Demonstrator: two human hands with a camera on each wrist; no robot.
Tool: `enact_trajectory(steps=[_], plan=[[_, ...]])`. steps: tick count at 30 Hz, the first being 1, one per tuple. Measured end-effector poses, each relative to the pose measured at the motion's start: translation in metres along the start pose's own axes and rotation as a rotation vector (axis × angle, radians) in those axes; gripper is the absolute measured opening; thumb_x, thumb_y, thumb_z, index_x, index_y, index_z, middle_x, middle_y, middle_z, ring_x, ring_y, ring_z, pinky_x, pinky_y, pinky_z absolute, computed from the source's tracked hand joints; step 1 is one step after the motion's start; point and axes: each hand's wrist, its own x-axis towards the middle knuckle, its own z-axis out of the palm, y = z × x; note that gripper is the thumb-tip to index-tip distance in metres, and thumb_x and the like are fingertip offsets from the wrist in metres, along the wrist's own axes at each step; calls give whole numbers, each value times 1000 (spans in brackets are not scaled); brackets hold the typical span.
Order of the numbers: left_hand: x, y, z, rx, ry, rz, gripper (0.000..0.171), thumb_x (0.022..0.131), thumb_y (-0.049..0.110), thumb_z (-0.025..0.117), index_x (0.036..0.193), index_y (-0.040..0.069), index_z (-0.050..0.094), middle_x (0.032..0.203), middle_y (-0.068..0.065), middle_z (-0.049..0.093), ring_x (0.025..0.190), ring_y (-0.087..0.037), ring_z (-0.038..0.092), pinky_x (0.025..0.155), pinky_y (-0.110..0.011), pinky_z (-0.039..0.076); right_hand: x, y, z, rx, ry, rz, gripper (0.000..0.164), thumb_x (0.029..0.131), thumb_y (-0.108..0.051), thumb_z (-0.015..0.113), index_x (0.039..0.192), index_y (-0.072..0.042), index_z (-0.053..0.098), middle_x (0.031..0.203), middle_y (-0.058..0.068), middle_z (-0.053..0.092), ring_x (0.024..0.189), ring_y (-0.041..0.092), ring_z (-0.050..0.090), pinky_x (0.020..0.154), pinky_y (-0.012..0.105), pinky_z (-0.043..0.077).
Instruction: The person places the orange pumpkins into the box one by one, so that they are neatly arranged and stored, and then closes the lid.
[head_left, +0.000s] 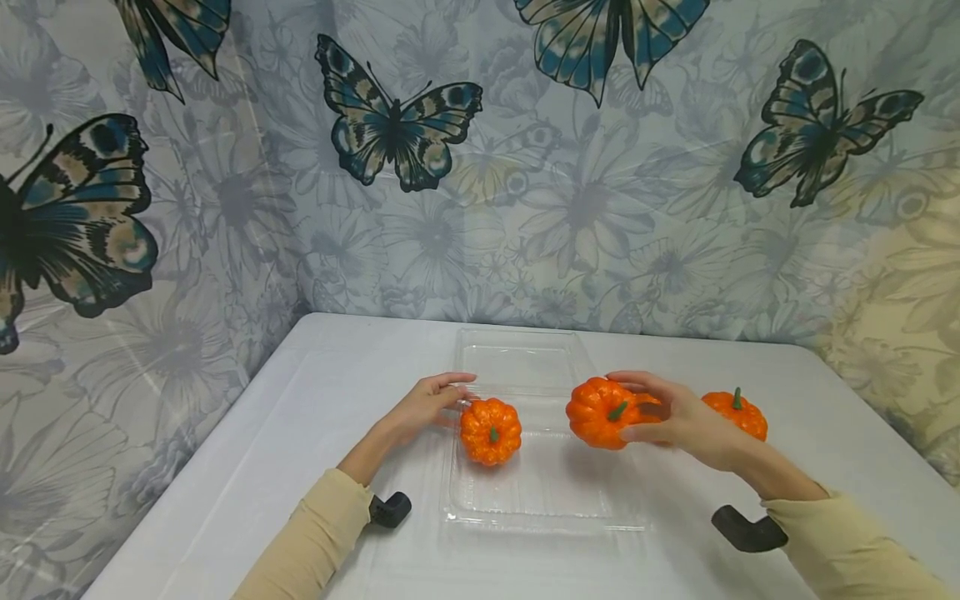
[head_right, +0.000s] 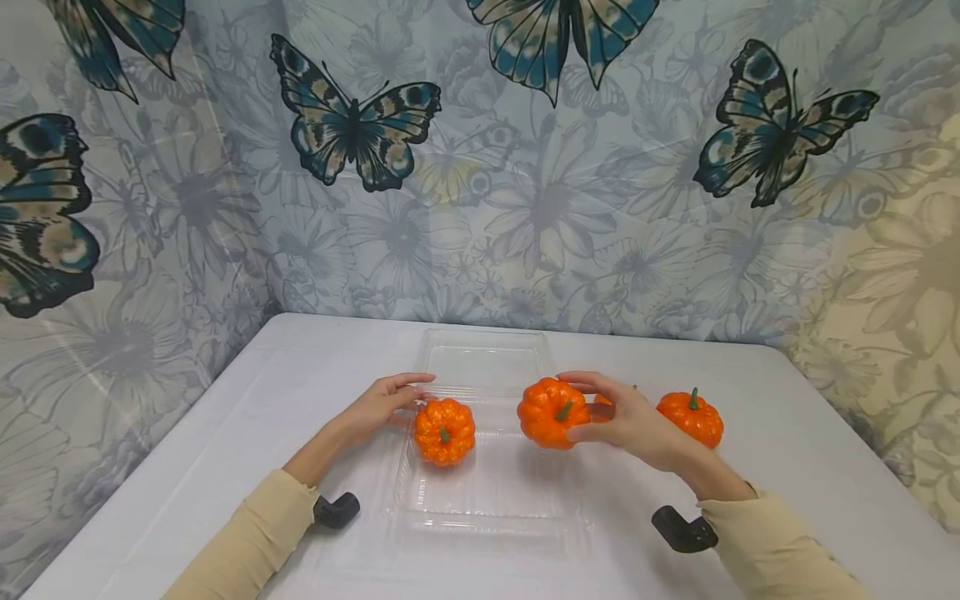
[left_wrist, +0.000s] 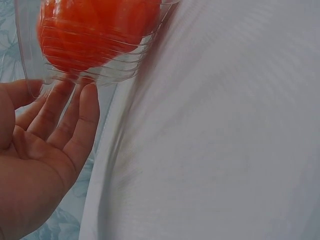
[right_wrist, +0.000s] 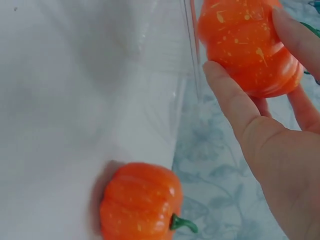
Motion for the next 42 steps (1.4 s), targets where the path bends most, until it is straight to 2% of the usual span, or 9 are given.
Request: enact_trajectory(steps=[12, 19, 35, 42], plan=[[0, 0, -1, 5, -8, 4, 42, 102, 19, 45, 139, -2, 44, 123, -20, 60, 109, -31, 58, 84, -41, 52, 11, -11, 26, 97, -120, -20, 69, 83, -12, 75, 143, -14, 41, 147, 13, 34, 121, 37, 47, 86, 40, 51], [-1, 3, 0, -9, -7, 5, 42, 102, 17, 44, 139, -3, 43, 121, -19, 61, 109, -31, 59, 84, -41, 52, 15, -15, 38, 95, -168, -90, 68, 82, -9, 75, 142, -10, 42, 147, 17, 33, 123, 42, 43, 88, 37, 50], [0, 1, 1, -11, 0, 0, 41, 102, 18, 45, 139, -1, 45, 121, -18, 61, 107, -29, 59, 81, -39, 53, 23, -21, 66, 153, -246, -135, 67, 80, -5, 76, 139, -9, 45, 144, 17, 37, 123, 43, 43, 86, 37, 51], [0, 0, 1, -18, 0, 1, 41, 102, 17, 45, 138, -2, 45, 120, -18, 62, 106, -29, 60, 82, -40, 53, 24, -22, 77, 172, -290, -166, 66, 81, -4, 75, 139, -5, 44, 144, 22, 35, 123, 45, 41, 87, 37, 51]])
